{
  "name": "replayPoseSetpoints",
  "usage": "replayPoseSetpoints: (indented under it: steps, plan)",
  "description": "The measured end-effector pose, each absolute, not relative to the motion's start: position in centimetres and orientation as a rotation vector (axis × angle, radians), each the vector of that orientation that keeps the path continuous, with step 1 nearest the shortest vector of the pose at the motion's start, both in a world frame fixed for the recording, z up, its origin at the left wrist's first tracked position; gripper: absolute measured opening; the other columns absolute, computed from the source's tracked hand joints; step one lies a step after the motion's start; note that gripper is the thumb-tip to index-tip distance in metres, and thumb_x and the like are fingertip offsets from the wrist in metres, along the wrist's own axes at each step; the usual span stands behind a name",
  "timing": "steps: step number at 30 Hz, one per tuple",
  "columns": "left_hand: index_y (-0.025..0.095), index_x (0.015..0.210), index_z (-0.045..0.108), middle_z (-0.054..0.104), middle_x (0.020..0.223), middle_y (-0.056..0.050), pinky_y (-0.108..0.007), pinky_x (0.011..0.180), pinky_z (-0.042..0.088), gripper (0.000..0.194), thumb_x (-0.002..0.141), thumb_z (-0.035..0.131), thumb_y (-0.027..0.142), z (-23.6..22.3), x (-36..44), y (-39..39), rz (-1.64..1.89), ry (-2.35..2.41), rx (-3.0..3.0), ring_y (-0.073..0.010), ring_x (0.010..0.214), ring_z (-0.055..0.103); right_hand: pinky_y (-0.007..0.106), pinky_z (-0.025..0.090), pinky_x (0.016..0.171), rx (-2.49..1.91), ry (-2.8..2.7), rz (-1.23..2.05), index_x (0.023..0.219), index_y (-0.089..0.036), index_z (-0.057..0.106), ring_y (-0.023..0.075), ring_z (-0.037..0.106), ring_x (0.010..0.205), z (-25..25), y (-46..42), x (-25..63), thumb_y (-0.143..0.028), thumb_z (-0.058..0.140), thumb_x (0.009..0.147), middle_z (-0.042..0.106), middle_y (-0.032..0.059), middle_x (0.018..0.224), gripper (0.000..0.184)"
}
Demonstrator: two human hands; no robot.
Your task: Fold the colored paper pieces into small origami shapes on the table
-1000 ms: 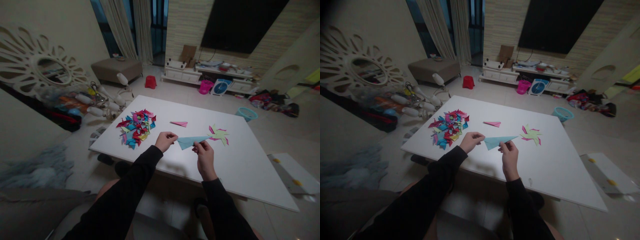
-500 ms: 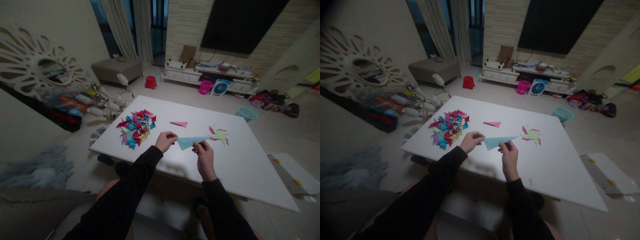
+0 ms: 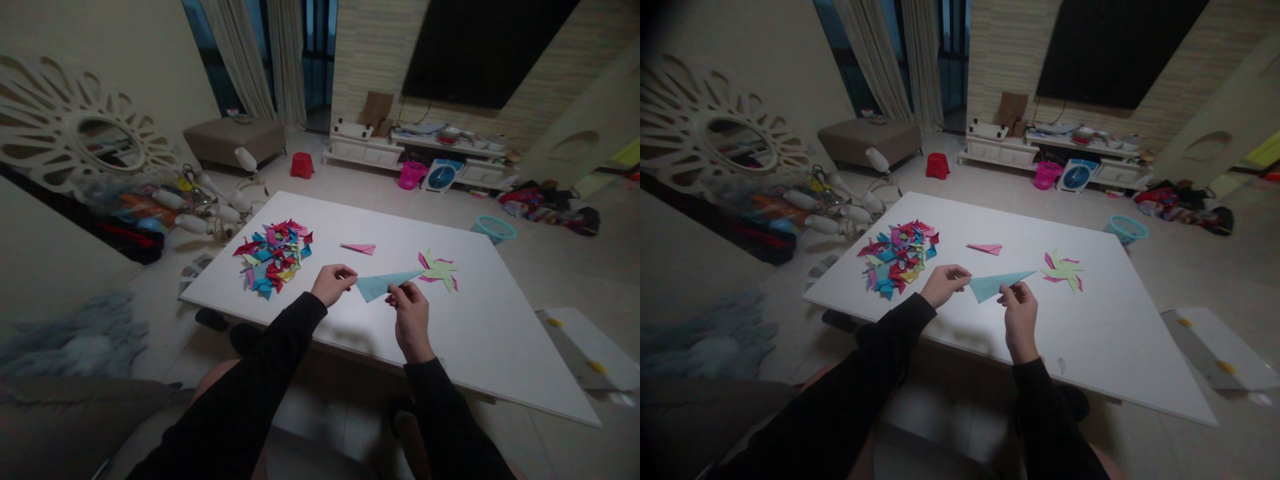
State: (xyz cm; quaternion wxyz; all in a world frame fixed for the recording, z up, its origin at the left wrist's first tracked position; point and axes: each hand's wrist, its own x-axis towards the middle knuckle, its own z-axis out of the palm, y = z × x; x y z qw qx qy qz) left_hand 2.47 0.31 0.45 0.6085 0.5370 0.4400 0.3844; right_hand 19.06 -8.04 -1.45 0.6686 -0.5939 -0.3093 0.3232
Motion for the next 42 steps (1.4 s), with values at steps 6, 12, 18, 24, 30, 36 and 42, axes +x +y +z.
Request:
replayPoseSetpoints:
  steps: [6, 12, 18, 24, 30, 36, 42]
  plan:
    - [0.01, 0.077, 0.069, 0.061, 0.056, 0.001, -0.02, 0.052, 0.046, 0.009, 0.072, 0.073, 0.005, 0.4, 2.5, 0.1, 0.873, 0.977, 1.251, -0.0091, 0.049, 0.059, 0.028, 0.04, 0.058, -1.311, -0.662, 0.732, 0.075, -0.019, 0.061, 0.0113, 0.052, 0.057, -1.3, -8.1, 18.9, -0.038, 0.077, 0.074, 0.058, -0.0038, 0.067, 0.025]
    - [0.011, 0.078, 0.068, 0.059, 0.055, 0.002, -0.019, 0.046, 0.039, 0.005, 0.076, 0.068, 0.006, 0.7, 2.5, -0.1, 0.85, 0.98, 1.294, -0.0067, 0.044, 0.049, 0.028, 0.04, 0.058, -1.324, -0.69, 0.713, 0.075, -0.019, 0.061, 0.0112, 0.053, 0.058, -1.3, -8.1, 18.9, -0.039, 0.077, 0.075, 0.059, -0.0033, 0.068, 0.025]
    - [0.011, 0.083, 0.067, 0.056, 0.054, 0.004, -0.019, 0.046, 0.036, 0.01, 0.079, 0.059, 0.007, 0.4, 2.5, 0.1, 0.763, 1.036, 1.392, -0.0071, 0.044, 0.046, 0.027, 0.041, 0.058, -1.327, -0.698, 0.697, 0.077, -0.019, 0.061, 0.0109, 0.053, 0.058, -1.4, -8.1, 19.0, -0.041, 0.077, 0.075, 0.058, -0.0041, 0.067, 0.028]
    - [0.013, 0.083, 0.068, 0.061, 0.065, 0.002, -0.021, 0.059, 0.042, 0.008, 0.076, 0.065, 0.011, 0.4, 2.5, -0.4, 0.937, 1.096, 1.547, -0.0093, 0.059, 0.054, 0.027, 0.043, 0.058, -1.381, -0.751, 0.589, 0.08, -0.018, 0.064, 0.0117, 0.055, 0.058, -1.4, -8.1, 19.3, -0.044, 0.08, 0.072, 0.062, -0.0028, 0.069, 0.032]
    - [0.016, 0.103, 0.071, 0.074, 0.101, -0.006, -0.024, 0.073, 0.051, 0.024, 0.08, 0.07, 0.021, 0.9, 3.0, -1.7, 0.893, 0.801, 1.676, -0.0162, 0.091, 0.067, 0.031, 0.047, 0.064, -1.47, -0.941, 0.683, 0.084, -0.016, 0.073, 0.016, 0.059, 0.066, -1.5, -8.5, 18.5, -0.045, 0.082, 0.072, 0.069, 0.0021, 0.072, 0.033]
    - [0.012, 0.098, 0.073, 0.071, 0.078, -0.004, -0.023, 0.066, 0.051, 0.022, 0.078, 0.072, 0.019, 0.9, 2.9, -1.3, 0.848, 0.84, 1.639, -0.0115, 0.067, 0.062, 0.027, 0.043, 0.062, -1.423, -0.93, 0.729, 0.087, -0.017, 0.075, 0.0139, 0.056, 0.068, -2.3, -8.3, 18.2, -0.043, 0.082, 0.073, 0.069, 0.0019, 0.076, 0.03]
    - [0.016, 0.092, 0.072, 0.071, 0.077, -0.001, -0.024, 0.067, 0.051, 0.015, 0.079, 0.067, 0.022, 1.1, 2.1, -1.4, 0.838, 0.942, 1.759, -0.0119, 0.067, 0.063, 0.026, 0.043, 0.06, -1.33, -0.891, 0.738, 0.086, -0.018, 0.073, 0.012, 0.055, 0.064, -3.0, -7.7, 17.8, -0.038, 0.085, 0.07, 0.069, 0.0012, 0.076, 0.028]
